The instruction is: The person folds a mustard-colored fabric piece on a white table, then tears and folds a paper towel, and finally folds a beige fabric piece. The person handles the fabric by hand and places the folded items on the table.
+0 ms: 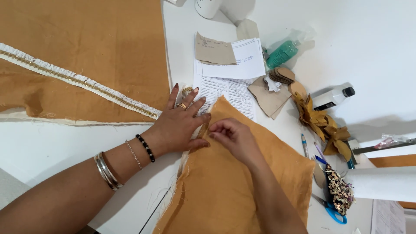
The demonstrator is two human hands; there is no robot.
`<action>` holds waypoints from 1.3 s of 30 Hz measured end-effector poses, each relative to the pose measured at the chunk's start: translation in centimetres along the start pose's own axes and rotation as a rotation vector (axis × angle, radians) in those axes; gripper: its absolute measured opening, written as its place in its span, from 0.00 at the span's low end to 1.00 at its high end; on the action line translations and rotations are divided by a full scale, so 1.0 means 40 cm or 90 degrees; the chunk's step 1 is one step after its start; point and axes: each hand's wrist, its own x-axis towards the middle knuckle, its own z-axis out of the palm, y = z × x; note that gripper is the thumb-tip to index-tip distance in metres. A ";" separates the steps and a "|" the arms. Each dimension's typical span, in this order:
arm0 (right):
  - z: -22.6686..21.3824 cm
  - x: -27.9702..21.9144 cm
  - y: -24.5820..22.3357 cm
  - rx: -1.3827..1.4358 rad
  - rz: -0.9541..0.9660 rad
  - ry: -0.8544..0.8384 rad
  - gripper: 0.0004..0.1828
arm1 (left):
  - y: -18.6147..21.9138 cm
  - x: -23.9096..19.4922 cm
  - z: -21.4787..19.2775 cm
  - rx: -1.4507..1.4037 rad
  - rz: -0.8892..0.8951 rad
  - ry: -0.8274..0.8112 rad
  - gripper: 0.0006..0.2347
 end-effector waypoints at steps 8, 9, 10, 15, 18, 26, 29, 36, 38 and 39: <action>0.038 0.017 0.007 -0.092 0.008 -0.043 0.07 | -0.013 0.008 0.004 -0.019 -0.007 -0.018 0.35; 0.031 0.027 -0.008 -0.092 0.008 -0.041 0.07 | -0.011 0.009 0.002 -0.019 -0.005 -0.018 0.35; 0.025 0.039 -0.024 -0.160 0.030 0.004 0.06 | -0.010 0.008 0.000 -0.022 -0.010 -0.022 0.36; -0.070 0.107 0.094 -0.262 0.230 0.234 0.13 | -0.006 0.001 -0.007 -0.015 -0.013 -0.017 0.36; -0.088 0.095 0.041 -0.341 0.033 0.302 0.11 | -0.004 0.002 -0.011 -0.004 -0.004 0.012 0.39; 0.039 0.052 0.035 -0.078 0.083 -0.014 0.13 | -0.003 0.003 -0.004 -0.012 0.014 0.054 0.39; 0.048 0.058 0.035 -0.124 0.133 -0.017 0.12 | -0.006 0.003 -0.001 0.000 0.009 0.053 0.36; -0.004 0.102 0.021 -0.285 0.186 0.081 0.09 | 0.000 0.005 -0.008 -0.007 -0.005 0.021 0.37; -0.048 0.131 0.113 -0.100 0.199 0.323 0.24 | 0.001 0.005 -0.015 -0.010 0.001 0.040 0.40; -0.052 0.126 0.108 -0.100 0.196 0.323 0.24 | -0.001 0.004 -0.017 -0.009 -0.001 0.042 0.40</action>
